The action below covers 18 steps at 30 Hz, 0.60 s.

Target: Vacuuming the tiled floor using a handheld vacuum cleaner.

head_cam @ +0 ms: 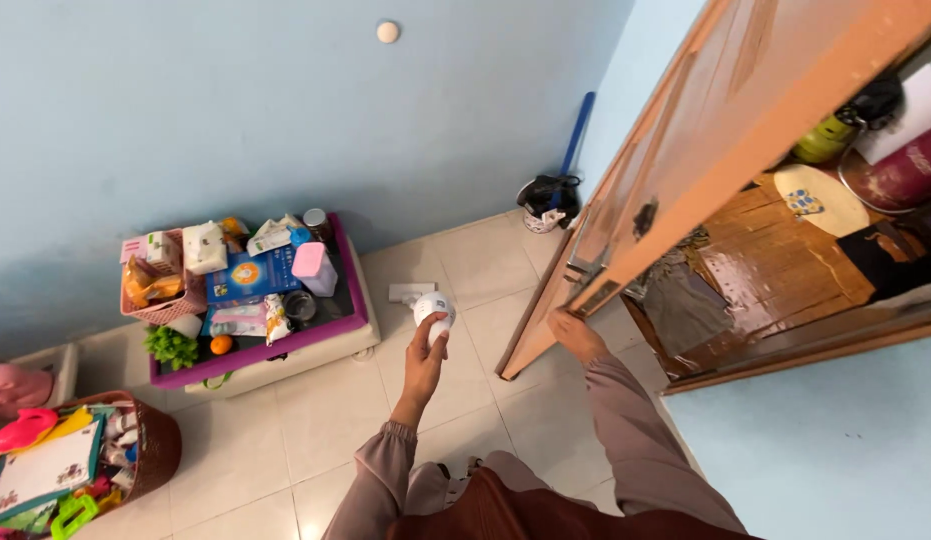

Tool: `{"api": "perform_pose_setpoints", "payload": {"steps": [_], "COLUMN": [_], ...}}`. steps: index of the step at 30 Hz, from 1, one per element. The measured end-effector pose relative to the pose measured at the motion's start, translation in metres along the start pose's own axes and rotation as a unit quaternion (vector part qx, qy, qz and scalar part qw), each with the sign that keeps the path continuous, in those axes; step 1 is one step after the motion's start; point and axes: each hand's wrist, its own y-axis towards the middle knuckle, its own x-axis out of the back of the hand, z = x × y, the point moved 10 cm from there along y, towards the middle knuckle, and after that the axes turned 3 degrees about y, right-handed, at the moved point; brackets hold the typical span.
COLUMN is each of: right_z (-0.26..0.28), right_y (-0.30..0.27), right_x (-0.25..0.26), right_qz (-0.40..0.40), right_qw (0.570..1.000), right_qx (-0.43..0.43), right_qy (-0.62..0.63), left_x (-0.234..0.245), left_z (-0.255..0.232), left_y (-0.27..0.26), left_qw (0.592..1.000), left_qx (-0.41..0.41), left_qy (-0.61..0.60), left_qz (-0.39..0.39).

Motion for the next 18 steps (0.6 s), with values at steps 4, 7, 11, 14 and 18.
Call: {"api": "perform_pose_setpoints", "payload": {"steps": [4,7,11,14,18], "right_z": [-0.012,-0.011,0.024,0.05,0.096], "right_y": [-0.03,-0.029,-0.001,0.022,0.046], "right_x": [-0.031,-0.037,0.006,0.051,0.117], "right_qz": [0.024,0.036,0.043,0.041,0.104], "right_qw": [0.999,0.997,0.891,0.452,0.071], "right_qx": [-0.023,-0.033,-0.098,-0.166,-0.179], "right_qy": [0.031,0.061,0.44,0.875,0.976], "left_x": [-0.004,0.001,0.005,0.013,0.029], "left_z": [-0.012,-0.012,-0.018,-0.024,-0.006], "left_y": [0.005,0.012,0.02,0.025,0.03], "left_qw": [0.998,1.0,0.999,0.999,0.997], "left_qx": [-0.052,-0.012,-0.026,-0.032,-0.033], "left_qy": [-0.038,-0.009,-0.003,0.003,0.01], "left_qz": [0.012,0.014,0.031,0.041,0.073]}}
